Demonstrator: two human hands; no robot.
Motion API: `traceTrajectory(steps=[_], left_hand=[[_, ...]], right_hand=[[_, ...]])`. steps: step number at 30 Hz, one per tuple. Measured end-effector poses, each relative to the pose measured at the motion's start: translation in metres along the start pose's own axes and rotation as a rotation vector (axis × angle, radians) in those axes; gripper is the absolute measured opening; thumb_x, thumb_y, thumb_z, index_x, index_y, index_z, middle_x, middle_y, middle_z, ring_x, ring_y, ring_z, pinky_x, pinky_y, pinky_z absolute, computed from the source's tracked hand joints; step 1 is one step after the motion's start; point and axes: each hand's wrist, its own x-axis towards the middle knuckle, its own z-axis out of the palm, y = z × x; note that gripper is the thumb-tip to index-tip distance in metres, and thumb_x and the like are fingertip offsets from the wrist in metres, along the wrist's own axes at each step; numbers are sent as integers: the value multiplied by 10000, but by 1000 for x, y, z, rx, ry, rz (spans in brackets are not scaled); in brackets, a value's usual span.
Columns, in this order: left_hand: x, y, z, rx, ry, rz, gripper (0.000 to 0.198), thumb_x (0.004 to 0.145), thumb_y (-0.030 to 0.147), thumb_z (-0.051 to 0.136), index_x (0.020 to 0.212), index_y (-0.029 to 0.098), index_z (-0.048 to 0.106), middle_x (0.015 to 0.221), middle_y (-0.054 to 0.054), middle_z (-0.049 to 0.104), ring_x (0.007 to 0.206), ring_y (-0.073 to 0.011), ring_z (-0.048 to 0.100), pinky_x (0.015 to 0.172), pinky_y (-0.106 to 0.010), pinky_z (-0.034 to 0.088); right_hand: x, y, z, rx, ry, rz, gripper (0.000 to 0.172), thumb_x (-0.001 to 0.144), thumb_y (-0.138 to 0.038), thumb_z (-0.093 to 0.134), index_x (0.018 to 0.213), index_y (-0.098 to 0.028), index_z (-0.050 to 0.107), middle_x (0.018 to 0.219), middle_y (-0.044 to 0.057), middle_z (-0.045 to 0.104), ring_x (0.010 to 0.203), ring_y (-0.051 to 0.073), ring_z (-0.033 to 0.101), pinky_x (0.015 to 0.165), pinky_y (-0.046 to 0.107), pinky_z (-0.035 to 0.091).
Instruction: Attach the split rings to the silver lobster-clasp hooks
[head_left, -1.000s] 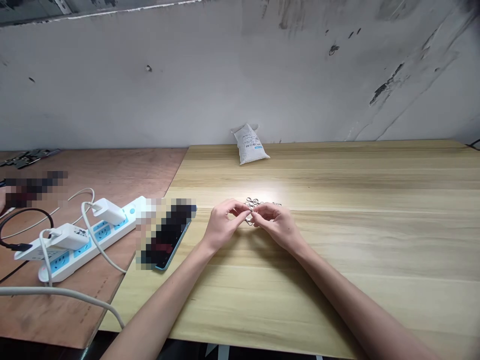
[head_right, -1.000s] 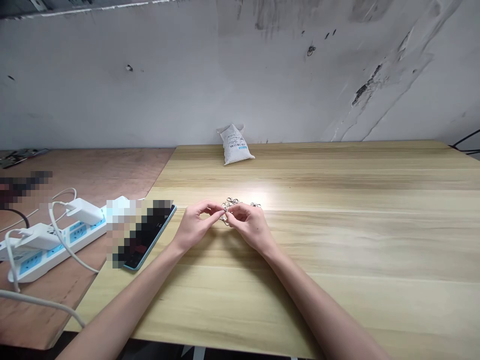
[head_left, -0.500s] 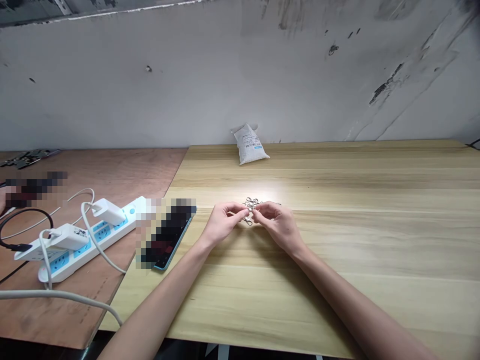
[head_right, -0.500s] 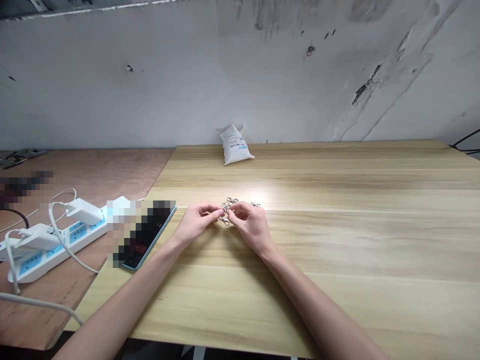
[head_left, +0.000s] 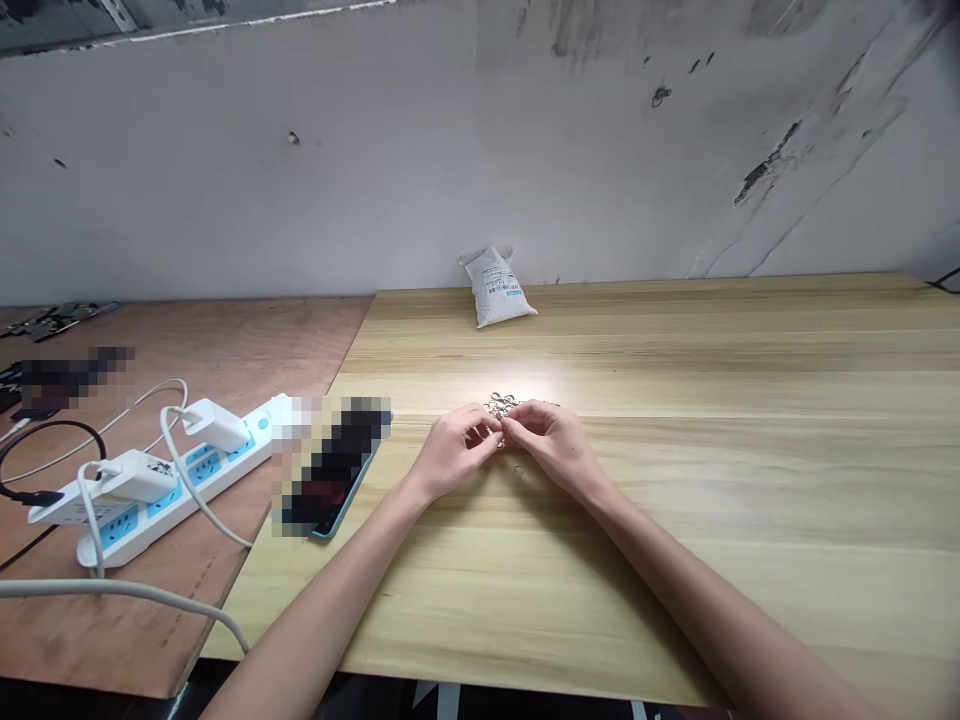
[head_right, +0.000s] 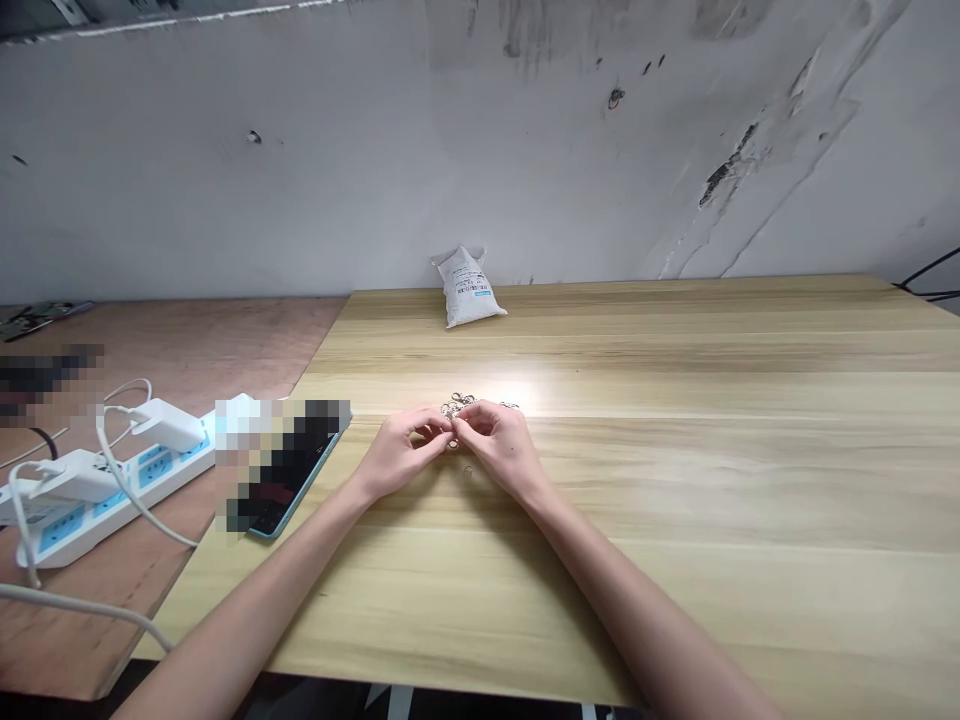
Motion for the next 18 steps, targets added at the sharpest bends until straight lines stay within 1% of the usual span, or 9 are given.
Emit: traceTrajectory(steps=[3,6,7,9,11,13,15,17,18], left_hand=[[1,-1,-4,34,-5,-10,137,883,215,564,860,171,692,864,-60,672,748,-150,622,650,-259,525],[0,5,-9,110,-34,38,142,892,222,555,866,178,688,859,-55,662,747,-149,608,628,-254,497],[-1,9,-10,145,-66,72,139,892,227,561,877,185,692,857,-52,659,747,-149,603,630,-256,487],[-6,19,-7,186,-206,177,124,870,261,610,929,199,700,872,-48,662,737,-147,601,637,-263,474],[-12,29,1,228,-368,300,201,827,344,677,985,221,701,872,-40,662,740,-159,604,620,-267,453],[-17,37,13,292,-478,395,244,809,378,702,998,223,700,856,-36,648,736,-166,601,594,-264,425],[-21,41,24,341,-544,445,198,822,354,697,962,214,702,860,-33,636,729,-156,594,590,-258,409],[-21,41,31,388,-559,467,134,869,323,641,908,214,707,850,-30,626,690,-140,569,575,-257,389],[-21,41,33,407,-560,472,137,894,297,603,883,211,708,840,-29,621,678,-134,557,570,-257,380]], right_hand=[[-1,-2,0,-14,11,-8,264,806,-445,671,798,-181,665,759,66,733,678,199,706,638,323,608],[1,-2,-6,-31,71,-9,279,817,-451,661,827,-173,661,758,65,717,668,192,695,610,316,602],[2,-1,-8,-35,101,-7,285,821,-454,657,839,-170,658,752,64,711,666,189,690,603,312,599],[5,3,-13,-39,157,-9,299,821,-461,655,854,-164,653,715,55,694,644,179,677,591,303,591],[8,8,-17,-36,194,-10,314,815,-469,659,855,-158,648,680,50,681,604,166,658,563,287,574],[11,12,-19,-33,216,-1,330,808,-479,662,852,-152,647,661,46,674,557,150,635,535,271,553],[12,14,-20,-35,220,4,339,806,-485,661,854,-150,647,655,44,674,531,141,621,523,265,538],[12,15,-19,-43,214,-5,336,810,-485,656,857,-152,648,651,40,673,524,141,617,522,266,534],[12,15,-19,-46,211,-11,332,812,-482,655,857,-154,650,651,39,672,528,143,618,524,268,535]])
